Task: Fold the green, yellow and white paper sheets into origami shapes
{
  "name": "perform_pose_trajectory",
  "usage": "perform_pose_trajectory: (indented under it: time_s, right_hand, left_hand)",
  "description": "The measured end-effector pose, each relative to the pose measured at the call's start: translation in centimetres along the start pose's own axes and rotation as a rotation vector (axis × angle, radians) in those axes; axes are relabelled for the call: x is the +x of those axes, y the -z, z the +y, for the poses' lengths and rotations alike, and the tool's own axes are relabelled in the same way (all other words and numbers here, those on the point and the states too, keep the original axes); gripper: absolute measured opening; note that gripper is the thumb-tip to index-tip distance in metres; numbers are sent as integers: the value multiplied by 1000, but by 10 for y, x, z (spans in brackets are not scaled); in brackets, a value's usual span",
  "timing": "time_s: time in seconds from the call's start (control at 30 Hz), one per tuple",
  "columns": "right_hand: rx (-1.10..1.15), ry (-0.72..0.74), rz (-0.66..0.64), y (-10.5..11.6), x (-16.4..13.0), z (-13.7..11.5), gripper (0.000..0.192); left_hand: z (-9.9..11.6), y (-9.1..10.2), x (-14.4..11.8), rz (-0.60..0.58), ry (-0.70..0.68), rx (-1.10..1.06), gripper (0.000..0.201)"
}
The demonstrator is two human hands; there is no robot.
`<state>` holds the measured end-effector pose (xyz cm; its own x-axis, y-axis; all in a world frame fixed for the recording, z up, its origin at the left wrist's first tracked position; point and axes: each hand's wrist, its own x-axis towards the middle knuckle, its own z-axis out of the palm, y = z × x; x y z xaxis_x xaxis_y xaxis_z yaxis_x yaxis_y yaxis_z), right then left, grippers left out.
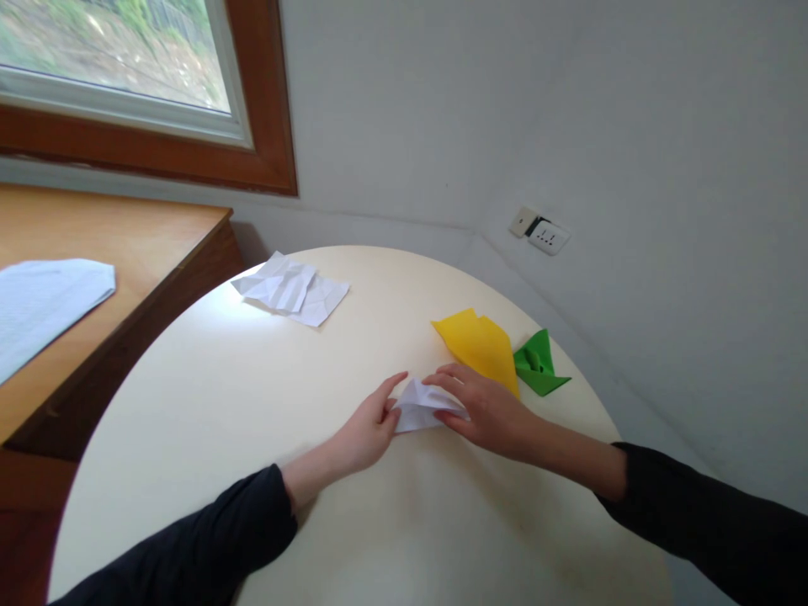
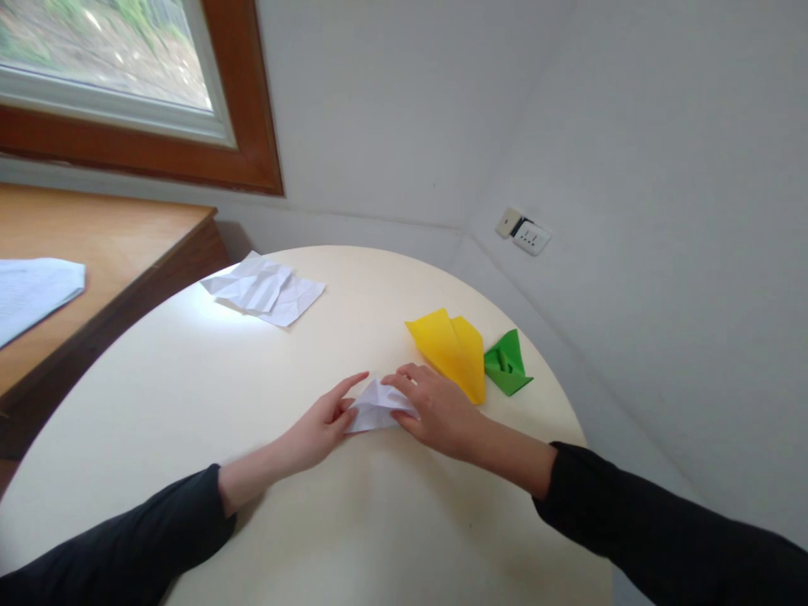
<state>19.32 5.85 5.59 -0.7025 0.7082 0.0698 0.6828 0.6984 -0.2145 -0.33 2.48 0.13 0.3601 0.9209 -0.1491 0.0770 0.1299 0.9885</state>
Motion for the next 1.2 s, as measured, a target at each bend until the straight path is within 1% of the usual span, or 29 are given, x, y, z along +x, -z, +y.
perform_pose_trajectory:
  time_s: [0.1,0.2,0.27,0.33,0.4,0.47,0.53,0.7,0.87,0.97,1.07,1.2]
  right_hand:
    - [-152,16,130,-4,-6,1,45]
    - [-201,39,191,-5,-8,1,44]
    - [-162,72,215,-6,-8,1,42]
    - [-53,104,241,-7,-7,1,41]
    - [109,123,267,-9,-6,1,39]
    - [261,123,296,-12,-5,1,35]
    - [366,100,315,-15,-5,2,31]
    - [518,-4,321,-17,-10,6,27]
    - [663,-126,258,-14,-17,8,27]
    - [755,-208,238,-12,-20,6,28]
    - [810,-289,239,-11,-21,4,30]
    - [814,-401,239,-10,-19,3,33]
  left_hand:
    - [4,-1,-6,173,-172,181,52]
    - [8,-1,-11,277,-235,231,52]
    - [10,-1,-12,304,-259,233,51]
    - [10,-1,-13,310,-287,243,49]
    - [9,-1,-12,312,-307,268,46]
    - [9,-1,-12,310,-307,297,44]
    - [10,-1,-12,297,-304,312,44]
    - [8,-1,-12,258,-333,271,47]
    - [4,-1,-10,213,-356,212,49]
    - [4,-2,-10,195,-340,210,48]
    - [4,-3,-10,191,-321,248,44]
    - [4,-3,-10,196,-323,291,35]
